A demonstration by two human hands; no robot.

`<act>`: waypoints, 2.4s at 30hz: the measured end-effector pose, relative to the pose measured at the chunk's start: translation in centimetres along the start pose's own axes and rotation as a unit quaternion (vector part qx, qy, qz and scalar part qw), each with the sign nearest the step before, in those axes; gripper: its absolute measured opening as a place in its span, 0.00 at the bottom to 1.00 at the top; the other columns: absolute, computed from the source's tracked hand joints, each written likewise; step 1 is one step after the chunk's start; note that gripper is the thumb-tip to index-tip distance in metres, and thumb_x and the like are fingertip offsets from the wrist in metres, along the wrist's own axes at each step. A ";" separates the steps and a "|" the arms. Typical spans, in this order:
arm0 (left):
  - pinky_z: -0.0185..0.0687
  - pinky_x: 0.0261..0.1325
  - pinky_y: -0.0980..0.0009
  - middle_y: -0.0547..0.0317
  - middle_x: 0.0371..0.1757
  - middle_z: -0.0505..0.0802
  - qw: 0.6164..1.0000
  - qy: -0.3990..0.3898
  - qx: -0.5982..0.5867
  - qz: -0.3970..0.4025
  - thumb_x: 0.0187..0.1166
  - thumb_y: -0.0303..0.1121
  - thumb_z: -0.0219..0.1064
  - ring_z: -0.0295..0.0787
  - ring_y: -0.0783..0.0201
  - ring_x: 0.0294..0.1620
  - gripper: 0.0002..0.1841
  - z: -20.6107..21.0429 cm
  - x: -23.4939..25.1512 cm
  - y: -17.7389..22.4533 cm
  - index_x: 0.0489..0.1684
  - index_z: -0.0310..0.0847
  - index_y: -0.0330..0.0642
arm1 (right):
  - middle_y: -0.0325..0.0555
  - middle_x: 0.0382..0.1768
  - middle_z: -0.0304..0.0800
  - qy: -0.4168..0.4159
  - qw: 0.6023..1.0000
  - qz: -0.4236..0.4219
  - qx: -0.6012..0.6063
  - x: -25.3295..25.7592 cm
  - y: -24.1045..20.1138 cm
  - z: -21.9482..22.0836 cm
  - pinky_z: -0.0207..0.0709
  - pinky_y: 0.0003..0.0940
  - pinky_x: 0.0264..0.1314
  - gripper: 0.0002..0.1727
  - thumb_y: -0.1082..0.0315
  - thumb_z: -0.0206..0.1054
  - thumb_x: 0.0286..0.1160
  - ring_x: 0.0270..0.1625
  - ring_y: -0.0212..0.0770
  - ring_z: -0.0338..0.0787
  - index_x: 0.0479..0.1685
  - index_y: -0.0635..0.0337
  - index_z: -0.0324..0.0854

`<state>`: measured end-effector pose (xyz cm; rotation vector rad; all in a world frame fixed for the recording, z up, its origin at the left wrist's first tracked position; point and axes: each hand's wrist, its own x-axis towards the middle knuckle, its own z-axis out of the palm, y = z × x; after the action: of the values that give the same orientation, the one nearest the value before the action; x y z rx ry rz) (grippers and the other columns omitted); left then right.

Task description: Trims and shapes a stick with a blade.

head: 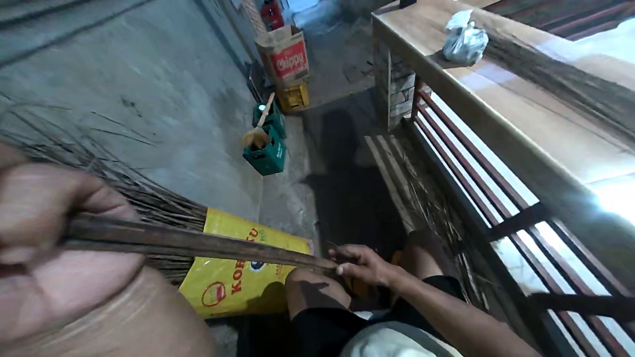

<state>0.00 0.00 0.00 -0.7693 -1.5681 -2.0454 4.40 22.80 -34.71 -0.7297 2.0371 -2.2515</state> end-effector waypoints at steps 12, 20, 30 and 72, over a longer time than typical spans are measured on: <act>0.79 0.73 0.64 0.76 0.73 0.82 0.980 -0.076 0.172 -0.070 0.79 0.66 0.60 0.80 0.70 0.72 0.43 0.6 -5.9 -13.2 0.90 0.50 0.55 | 0.26 0.25 0.86 0.143 0.977 0.042 0.150 -1.3 -0.3 -0.8 0.76 0.18 0.25 0.06 0.64 0.70 0.79 0.22 0.19 0.79 0.44 0.56 0.88; 0.88 0.62 0.70 0.56 0.52 0.94 0.942 -0.126 0.112 -0.292 0.73 0.31 0.71 0.92 0.72 0.54 0.20 1.4 -27.7 -24.0 0.59 0.81 0.25 | 0.28 0.24 0.85 0.221 0.958 0.063 0.173 0.3 -2.1 -1.1 0.77 0.20 0.26 0.03 0.68 0.68 0.78 0.22 0.22 0.80 0.42 0.57 0.84; 0.87 0.45 0.76 0.64 0.34 0.90 0.941 -0.003 0.143 -0.307 0.79 0.24 0.57 0.87 0.76 0.35 0.08 -0.1 -28.1 -24.8 0.46 0.81 0.31 | 0.38 0.34 0.83 0.225 0.961 0.133 0.093 1.1 -2.0 0.8 0.77 0.25 0.27 0.20 0.58 0.51 0.91 0.25 0.28 0.80 0.63 0.67 0.73; 0.85 0.39 0.79 0.47 0.35 0.90 0.914 -0.021 0.364 -0.176 0.75 0.24 0.67 0.86 0.73 0.32 0.09 -4.0 -29.0 -24.0 0.37 0.84 0.21 | 0.39 0.25 0.77 -0.023 0.931 0.342 0.126 -1.1 -2.1 2.5 0.73 0.26 0.18 0.19 0.61 0.54 0.92 0.16 0.31 0.75 0.73 0.60 0.71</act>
<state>5.37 2.67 -37.33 -0.2534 -2.4045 -1.4371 6.87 21.12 -32.94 -0.0260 1.5838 -1.9771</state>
